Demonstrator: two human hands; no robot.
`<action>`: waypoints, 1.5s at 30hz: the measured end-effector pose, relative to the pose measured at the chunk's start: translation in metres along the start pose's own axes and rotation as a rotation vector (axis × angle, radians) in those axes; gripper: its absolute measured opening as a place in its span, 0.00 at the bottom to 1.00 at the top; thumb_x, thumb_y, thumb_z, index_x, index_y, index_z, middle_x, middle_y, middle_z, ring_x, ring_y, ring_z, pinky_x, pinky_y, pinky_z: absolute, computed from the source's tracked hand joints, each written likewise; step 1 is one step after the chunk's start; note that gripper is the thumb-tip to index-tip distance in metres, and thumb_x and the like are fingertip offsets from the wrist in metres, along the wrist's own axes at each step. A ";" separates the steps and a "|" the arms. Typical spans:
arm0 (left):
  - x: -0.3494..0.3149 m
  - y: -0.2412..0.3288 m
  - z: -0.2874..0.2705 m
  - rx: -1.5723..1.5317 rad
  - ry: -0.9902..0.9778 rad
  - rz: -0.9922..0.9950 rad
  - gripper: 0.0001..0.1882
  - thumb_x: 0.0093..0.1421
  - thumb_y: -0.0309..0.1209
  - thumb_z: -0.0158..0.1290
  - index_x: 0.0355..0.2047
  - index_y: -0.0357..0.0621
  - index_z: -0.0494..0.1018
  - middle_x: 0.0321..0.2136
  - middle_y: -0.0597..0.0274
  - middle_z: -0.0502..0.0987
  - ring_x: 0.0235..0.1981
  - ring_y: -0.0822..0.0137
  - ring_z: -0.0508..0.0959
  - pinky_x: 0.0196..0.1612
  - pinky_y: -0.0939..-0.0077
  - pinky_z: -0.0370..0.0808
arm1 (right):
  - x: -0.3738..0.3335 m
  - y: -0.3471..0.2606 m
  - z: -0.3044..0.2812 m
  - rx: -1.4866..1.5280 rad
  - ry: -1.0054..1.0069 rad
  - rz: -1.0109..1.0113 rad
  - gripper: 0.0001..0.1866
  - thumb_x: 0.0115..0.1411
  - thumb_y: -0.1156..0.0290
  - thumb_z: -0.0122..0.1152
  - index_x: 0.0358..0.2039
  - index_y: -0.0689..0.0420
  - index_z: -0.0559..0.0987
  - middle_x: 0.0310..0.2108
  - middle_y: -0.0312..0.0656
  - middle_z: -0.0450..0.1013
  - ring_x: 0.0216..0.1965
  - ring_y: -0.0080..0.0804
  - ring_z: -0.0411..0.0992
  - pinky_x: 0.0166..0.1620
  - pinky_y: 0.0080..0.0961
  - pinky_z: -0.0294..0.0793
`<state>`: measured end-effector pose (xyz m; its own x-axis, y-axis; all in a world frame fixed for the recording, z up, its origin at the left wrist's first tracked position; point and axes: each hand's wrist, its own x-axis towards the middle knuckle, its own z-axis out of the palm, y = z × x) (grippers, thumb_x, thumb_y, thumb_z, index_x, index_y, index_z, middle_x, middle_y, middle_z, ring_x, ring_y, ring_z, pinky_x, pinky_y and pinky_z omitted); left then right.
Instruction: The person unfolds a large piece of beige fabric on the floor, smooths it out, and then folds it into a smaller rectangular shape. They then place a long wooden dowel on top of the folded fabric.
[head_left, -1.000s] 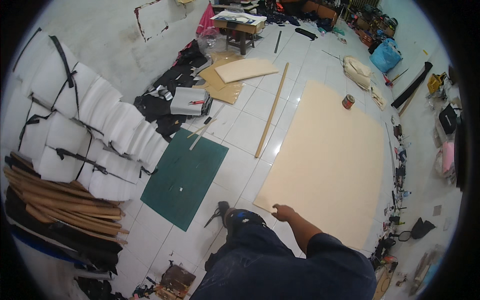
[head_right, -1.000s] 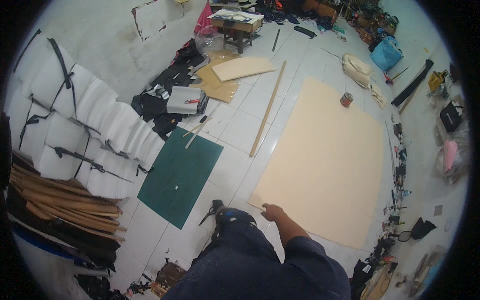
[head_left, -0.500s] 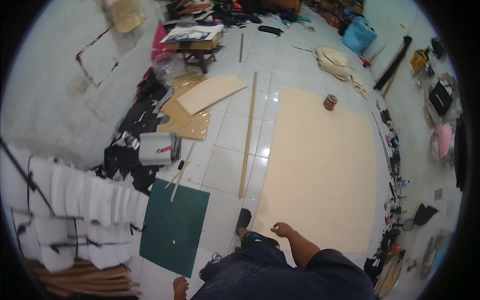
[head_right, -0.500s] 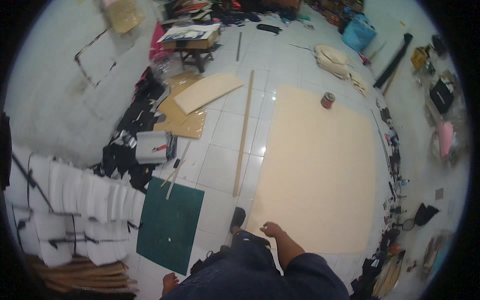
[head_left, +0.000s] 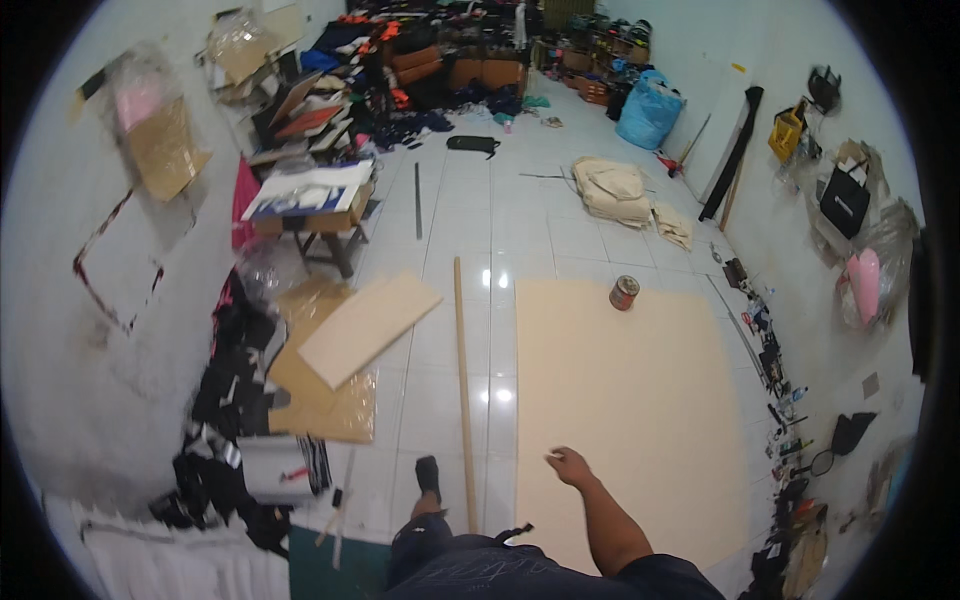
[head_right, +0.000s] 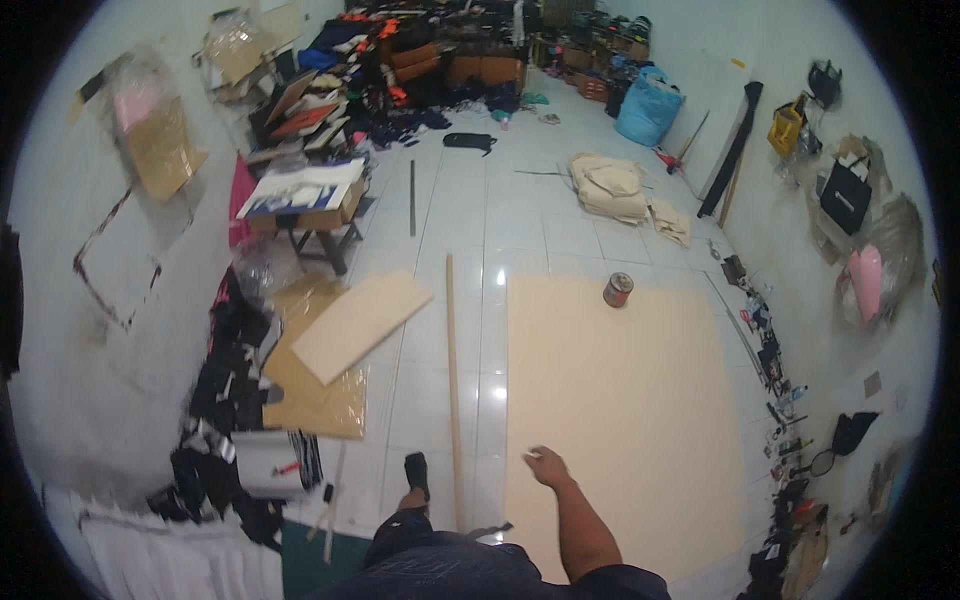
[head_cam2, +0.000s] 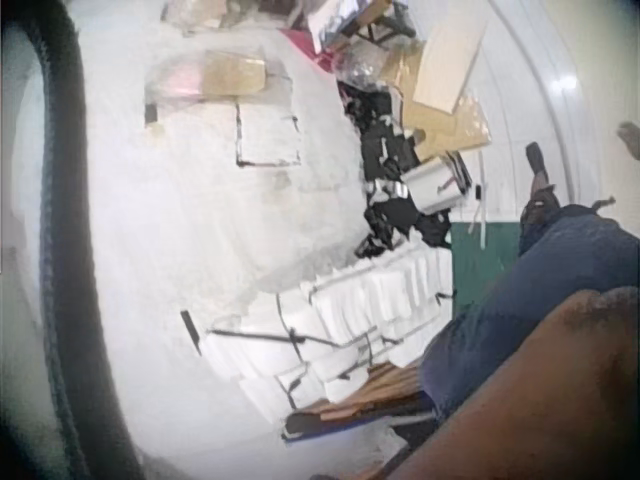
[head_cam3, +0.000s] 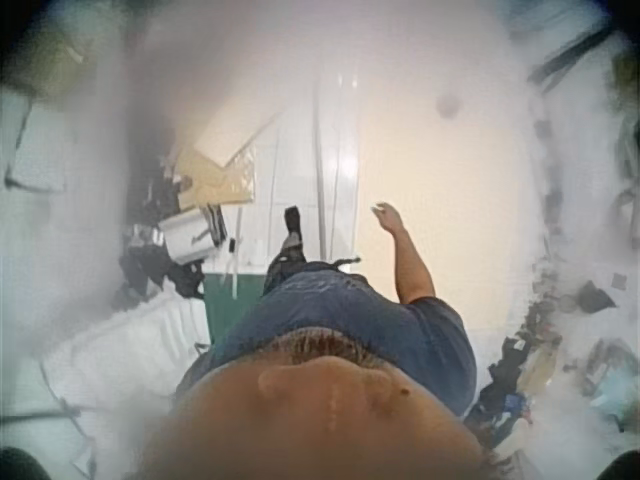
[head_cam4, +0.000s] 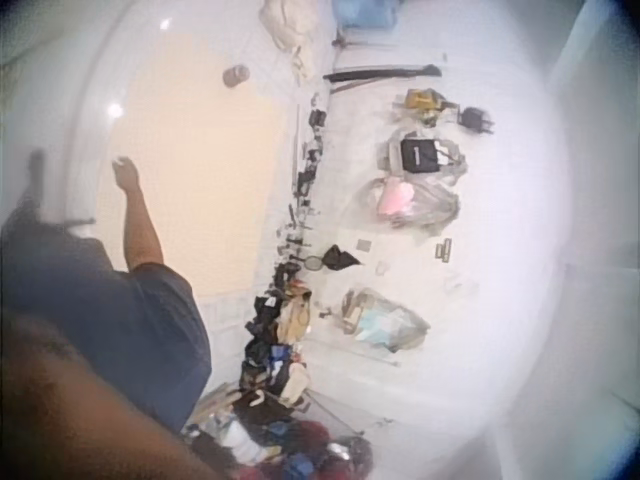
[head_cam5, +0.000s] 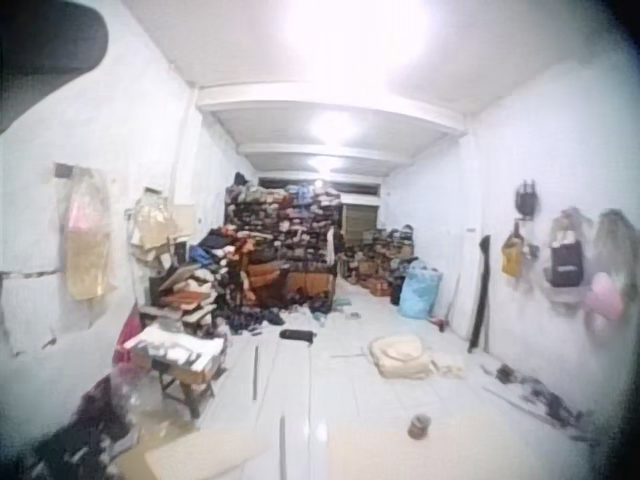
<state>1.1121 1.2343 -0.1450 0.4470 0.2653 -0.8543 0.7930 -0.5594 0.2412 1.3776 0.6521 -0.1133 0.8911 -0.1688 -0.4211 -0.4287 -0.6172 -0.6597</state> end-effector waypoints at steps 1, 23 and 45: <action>0.033 0.027 -0.025 0.084 -0.018 0.033 0.15 0.60 0.38 0.45 0.26 0.39 0.75 0.24 0.48 0.75 0.27 0.54 0.77 0.32 0.55 0.72 | 0.008 0.028 -0.015 0.037 0.082 0.027 0.25 0.59 0.53 0.59 0.48 0.61 0.75 0.38 0.53 0.78 0.36 0.39 0.77 0.41 0.32 0.76; 0.354 0.854 -0.204 0.468 -0.211 0.336 0.20 0.63 0.43 0.45 0.44 0.42 0.76 0.28 0.53 0.78 0.33 0.60 0.80 0.36 0.63 0.76 | 0.347 0.110 -0.115 0.117 -0.282 0.610 0.25 0.61 0.49 0.51 0.45 0.58 0.77 0.37 0.53 0.77 0.38 0.46 0.76 0.40 0.43 0.76; 0.527 1.649 -0.260 0.006 0.039 0.734 0.18 0.63 0.42 0.51 0.36 0.35 0.75 0.25 0.64 0.73 0.27 0.72 0.72 0.32 0.75 0.69 | 0.899 -0.077 -0.424 0.568 0.201 0.936 0.25 0.59 0.51 0.60 0.44 0.61 0.77 0.33 0.44 0.76 0.29 0.31 0.74 0.29 0.30 0.75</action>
<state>2.7629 0.6552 -0.0778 0.8762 -0.1517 -0.4573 0.2820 -0.6081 0.7421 2.2746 0.2220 -0.1774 0.1667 -0.5372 -0.8268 -0.9042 0.2511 -0.3455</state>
